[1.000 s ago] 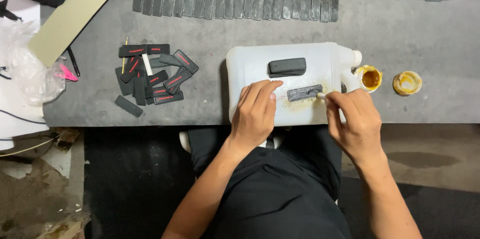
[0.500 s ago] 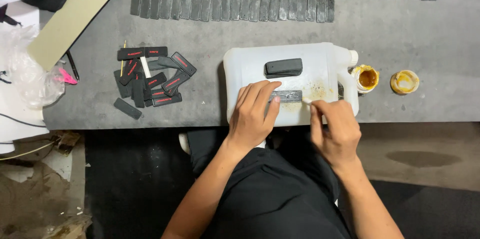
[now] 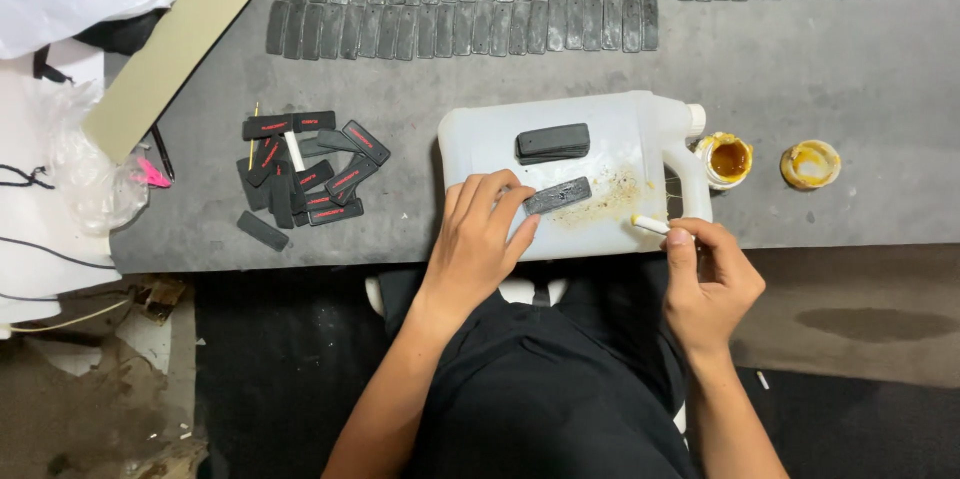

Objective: Applying glue to small leather pieces and arranging them in a grid pattern on a table.

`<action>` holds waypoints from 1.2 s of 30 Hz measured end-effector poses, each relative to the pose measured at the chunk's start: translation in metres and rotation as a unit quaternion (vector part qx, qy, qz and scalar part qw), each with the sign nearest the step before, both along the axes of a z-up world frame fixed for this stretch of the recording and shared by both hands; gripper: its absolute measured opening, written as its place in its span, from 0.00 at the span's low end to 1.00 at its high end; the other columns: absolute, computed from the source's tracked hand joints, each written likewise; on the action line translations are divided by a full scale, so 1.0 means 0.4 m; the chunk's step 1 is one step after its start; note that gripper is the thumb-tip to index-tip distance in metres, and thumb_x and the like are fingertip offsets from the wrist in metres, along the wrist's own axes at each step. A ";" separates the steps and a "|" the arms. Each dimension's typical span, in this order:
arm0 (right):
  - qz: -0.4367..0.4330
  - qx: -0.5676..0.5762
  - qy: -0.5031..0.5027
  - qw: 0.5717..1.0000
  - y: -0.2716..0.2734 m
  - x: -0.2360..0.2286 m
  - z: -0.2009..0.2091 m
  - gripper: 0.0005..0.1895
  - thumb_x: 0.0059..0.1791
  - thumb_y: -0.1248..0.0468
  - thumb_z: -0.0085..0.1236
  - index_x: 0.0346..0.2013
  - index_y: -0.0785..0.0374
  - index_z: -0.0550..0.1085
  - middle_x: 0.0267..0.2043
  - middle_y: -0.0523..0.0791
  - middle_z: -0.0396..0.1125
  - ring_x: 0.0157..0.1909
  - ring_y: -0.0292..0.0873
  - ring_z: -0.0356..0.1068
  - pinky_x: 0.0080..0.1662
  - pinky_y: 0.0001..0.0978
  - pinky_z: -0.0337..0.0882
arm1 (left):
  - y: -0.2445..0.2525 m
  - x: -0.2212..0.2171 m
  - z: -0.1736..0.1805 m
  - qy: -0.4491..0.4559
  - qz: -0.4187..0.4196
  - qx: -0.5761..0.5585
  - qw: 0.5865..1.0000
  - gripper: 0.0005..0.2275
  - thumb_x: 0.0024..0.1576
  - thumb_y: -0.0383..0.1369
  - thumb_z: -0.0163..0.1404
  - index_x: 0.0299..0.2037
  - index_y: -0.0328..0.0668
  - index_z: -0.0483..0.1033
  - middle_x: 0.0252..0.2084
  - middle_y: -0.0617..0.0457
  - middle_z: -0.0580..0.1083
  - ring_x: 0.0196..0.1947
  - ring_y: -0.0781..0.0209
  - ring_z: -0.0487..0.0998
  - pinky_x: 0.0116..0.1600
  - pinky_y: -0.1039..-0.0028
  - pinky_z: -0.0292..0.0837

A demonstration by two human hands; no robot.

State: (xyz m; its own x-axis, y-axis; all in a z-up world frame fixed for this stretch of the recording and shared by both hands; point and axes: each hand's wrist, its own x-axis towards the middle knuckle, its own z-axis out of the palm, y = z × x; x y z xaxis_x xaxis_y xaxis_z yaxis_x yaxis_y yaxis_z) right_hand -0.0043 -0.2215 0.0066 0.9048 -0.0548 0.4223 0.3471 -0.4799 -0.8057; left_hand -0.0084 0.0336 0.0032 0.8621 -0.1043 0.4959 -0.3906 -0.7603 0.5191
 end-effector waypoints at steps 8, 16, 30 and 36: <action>0.100 0.456 0.158 0.870 0.007 0.020 0.003 0.07 0.58 0.67 0.49 0.44 0.69 0.72 0.33 0.53 0.71 0.47 0.47 0.76 0.60 0.45 0.74 | -0.112 0.037 0.036 -0.058 0.017 -0.130 0.990 0.11 0.57 0.38 0.61 0.44 0.42 0.78 0.39 0.55 0.73 0.39 0.55 0.75 0.48 0.66 0.69; 0.102 0.568 0.197 0.793 -0.043 0.110 0.061 0.08 0.57 0.64 0.49 0.45 0.67 0.71 0.42 0.61 0.75 0.53 0.52 0.77 0.64 0.55 0.72 | -0.280 0.140 0.061 -0.150 0.038 -0.132 0.979 0.11 0.56 0.36 0.62 0.39 0.37 0.76 0.35 0.50 0.72 0.32 0.52 0.74 0.40 0.67 0.71; 0.057 0.536 0.209 0.816 -0.210 0.331 -0.058 0.10 0.56 0.67 0.53 0.48 0.73 0.72 0.37 0.57 0.74 0.42 0.48 0.79 0.56 0.41 0.82 | -0.381 0.256 0.113 -0.179 0.076 -0.080 0.978 0.17 0.60 0.46 0.55 0.39 0.35 0.76 0.34 0.49 0.71 0.32 0.52 0.72 0.40 0.67 0.67; 0.092 0.433 0.273 0.854 -0.228 0.622 -0.212 0.08 0.55 0.67 0.57 0.46 0.69 0.74 0.37 0.51 0.75 0.43 0.44 0.80 0.57 0.38 0.82 | -0.285 0.210 0.081 -0.189 0.123 -0.060 0.972 0.19 0.63 0.48 0.46 0.36 0.41 0.81 0.31 0.52 0.75 0.29 0.54 0.73 0.38 0.66 0.67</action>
